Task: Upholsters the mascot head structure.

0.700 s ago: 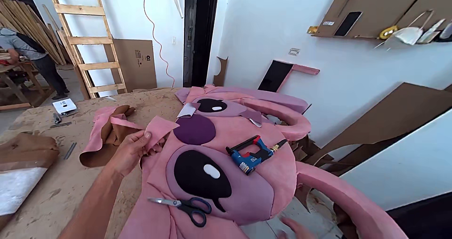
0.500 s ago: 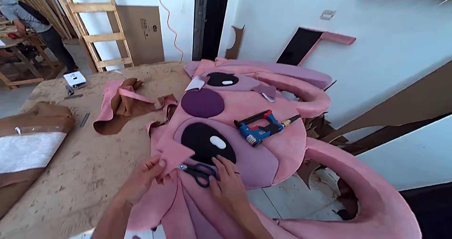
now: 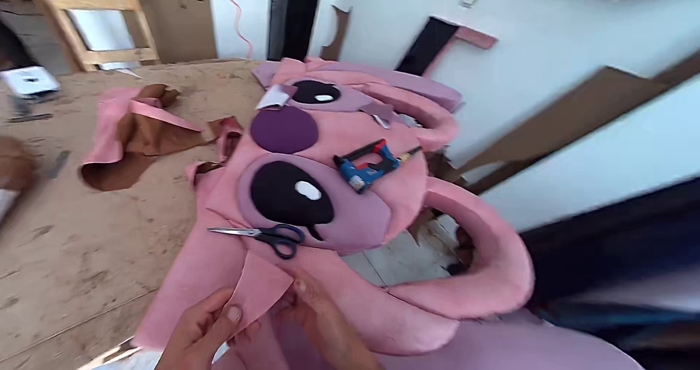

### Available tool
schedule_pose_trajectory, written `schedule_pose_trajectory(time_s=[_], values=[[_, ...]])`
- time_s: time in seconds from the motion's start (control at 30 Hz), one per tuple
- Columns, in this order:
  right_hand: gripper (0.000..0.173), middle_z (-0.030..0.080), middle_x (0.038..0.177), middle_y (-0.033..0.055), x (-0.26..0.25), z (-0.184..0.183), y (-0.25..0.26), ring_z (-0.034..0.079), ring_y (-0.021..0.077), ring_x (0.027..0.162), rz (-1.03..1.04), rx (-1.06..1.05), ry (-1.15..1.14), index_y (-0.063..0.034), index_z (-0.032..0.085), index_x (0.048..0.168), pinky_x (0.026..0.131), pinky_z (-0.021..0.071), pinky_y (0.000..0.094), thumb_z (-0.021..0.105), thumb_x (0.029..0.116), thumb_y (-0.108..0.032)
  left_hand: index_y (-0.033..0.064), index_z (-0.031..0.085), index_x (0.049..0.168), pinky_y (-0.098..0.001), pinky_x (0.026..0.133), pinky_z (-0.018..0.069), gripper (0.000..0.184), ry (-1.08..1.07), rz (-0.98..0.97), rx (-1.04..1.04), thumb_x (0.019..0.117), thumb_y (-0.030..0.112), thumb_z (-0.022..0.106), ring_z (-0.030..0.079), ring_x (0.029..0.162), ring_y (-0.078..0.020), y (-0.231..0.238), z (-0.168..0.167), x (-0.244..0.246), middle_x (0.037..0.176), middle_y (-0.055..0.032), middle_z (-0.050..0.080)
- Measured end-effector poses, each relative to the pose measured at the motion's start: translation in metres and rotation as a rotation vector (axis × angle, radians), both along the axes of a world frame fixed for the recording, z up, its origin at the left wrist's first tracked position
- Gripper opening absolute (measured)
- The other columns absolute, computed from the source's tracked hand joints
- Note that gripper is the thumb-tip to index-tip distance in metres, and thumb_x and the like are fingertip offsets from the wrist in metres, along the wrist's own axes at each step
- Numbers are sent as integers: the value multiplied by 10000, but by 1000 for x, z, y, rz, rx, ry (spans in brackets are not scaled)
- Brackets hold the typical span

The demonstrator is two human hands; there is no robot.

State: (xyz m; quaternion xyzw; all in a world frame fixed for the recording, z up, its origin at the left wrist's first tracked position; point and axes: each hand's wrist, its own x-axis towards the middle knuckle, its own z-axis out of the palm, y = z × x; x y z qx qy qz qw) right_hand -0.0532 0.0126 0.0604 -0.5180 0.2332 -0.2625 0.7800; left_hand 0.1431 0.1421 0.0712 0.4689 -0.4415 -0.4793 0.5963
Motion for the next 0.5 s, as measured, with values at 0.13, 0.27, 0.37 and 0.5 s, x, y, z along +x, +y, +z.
schedule_pose_trajectory(time_s=[0.13, 0.27, 0.37, 0.5], values=[[249, 726, 994, 87, -51, 0, 33, 717, 162, 798, -332, 140, -48, 9, 623, 1176, 677, 621, 334, 660, 986, -148, 8, 689, 1148, -331, 763, 624, 256, -281, -206, 70, 1045, 210, 569, 726, 826, -93, -1, -8, -37, 939, -42, 754], [179, 741, 911, 75, -97, 5, 55, 713, 138, 725, -540, 69, 119, 13, 650, 1102, 619, 614, 310, 691, 938, -45, -7, 678, 1232, -406, 898, 597, 438, -288, -427, 155, 1035, 373, 581, 713, 991, -140, -14, -11, -65, 1097, -108, 739], [244, 744, 926, 66, -117, 12, 64, 710, 127, 738, -604, 27, 156, 2, 637, 1149, 621, 610, 304, 708, 917, -17, 47, 696, 1218, -374, 925, 598, 489, -261, -449, 121, 1025, 475, 560, 707, 1020, -100, -37, -8, -89, 1100, -36, 745], [285, 738, 927, 63, -131, 16, 63, 711, 125, 758, -651, -125, 197, 1, 610, 1173, 635, 611, 291, 727, 928, -84, 107, 741, 1055, -263, 754, 613, 306, -138, -377, 103, 1016, 382, 613, 706, 843, -58, -62, -13, -114, 920, 36, 741]])
